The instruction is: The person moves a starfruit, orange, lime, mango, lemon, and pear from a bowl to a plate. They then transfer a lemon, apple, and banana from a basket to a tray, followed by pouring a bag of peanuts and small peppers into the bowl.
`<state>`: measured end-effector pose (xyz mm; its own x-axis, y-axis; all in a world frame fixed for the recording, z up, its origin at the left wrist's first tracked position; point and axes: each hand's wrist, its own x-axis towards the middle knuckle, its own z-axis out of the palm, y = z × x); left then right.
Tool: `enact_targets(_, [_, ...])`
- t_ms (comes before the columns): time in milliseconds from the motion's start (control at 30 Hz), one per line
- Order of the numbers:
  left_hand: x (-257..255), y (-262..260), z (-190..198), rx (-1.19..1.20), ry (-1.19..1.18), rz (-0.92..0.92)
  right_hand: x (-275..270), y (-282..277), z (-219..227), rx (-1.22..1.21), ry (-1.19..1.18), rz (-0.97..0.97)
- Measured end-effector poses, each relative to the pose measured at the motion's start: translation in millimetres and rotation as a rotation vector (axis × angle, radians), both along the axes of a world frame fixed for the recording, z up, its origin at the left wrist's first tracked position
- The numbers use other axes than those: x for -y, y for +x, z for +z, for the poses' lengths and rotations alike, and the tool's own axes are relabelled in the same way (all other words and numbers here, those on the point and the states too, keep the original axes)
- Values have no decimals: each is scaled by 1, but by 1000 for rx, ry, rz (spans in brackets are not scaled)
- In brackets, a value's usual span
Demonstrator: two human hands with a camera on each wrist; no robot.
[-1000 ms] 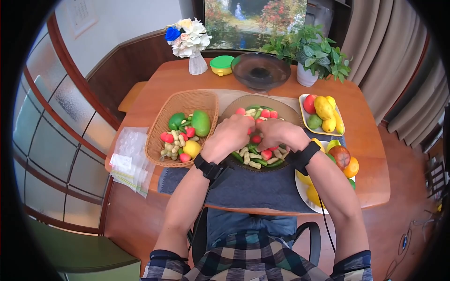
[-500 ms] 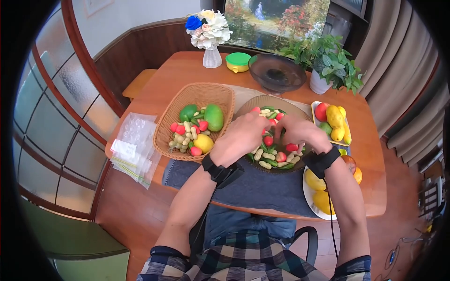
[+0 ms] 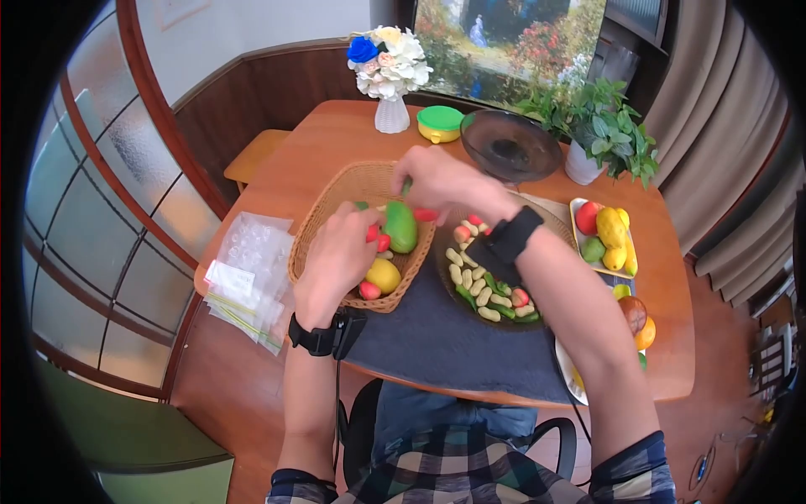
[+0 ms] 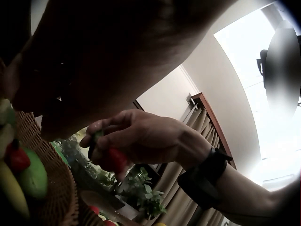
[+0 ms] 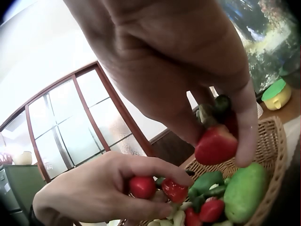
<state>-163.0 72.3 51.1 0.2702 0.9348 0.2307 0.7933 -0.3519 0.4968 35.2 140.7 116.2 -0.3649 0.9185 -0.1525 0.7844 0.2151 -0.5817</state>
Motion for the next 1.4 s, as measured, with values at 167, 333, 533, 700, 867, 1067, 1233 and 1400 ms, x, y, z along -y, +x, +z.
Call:
enact_targets(167, [1, -14, -8, -40, -16, 21, -25, -35, -29, -67, -23, 46])
enact_targets(333, [1, -21, -12, 66, -15, -15, -36, -44, -60, -170, 22, 29])
enact_targets(533, [4, -21, -8, 85, 14, -15, -21, -29, -41, -102, 100, -28])
enact_targets(700, [19, -4, 13, 18, 131, 54, -15, 31, -26, -77, 287, 1])
enact_targets(867, [27, 49, 19, 90, 202, -195, 13, 102, -22, 70, 355, 4])
enact_targets(1067, [22, 124, -2, -184, -131, -471, 40, 145, -43, 330, -152, 2])
enact_targets(1233, [18, 154, -4, -548, -313, -524, 54, 160, -61, 454, -288, 113])
enact_targets(1400, [14, 169, -14, -719, -285, -561, 67, 156, -77, 484, -108, 64])
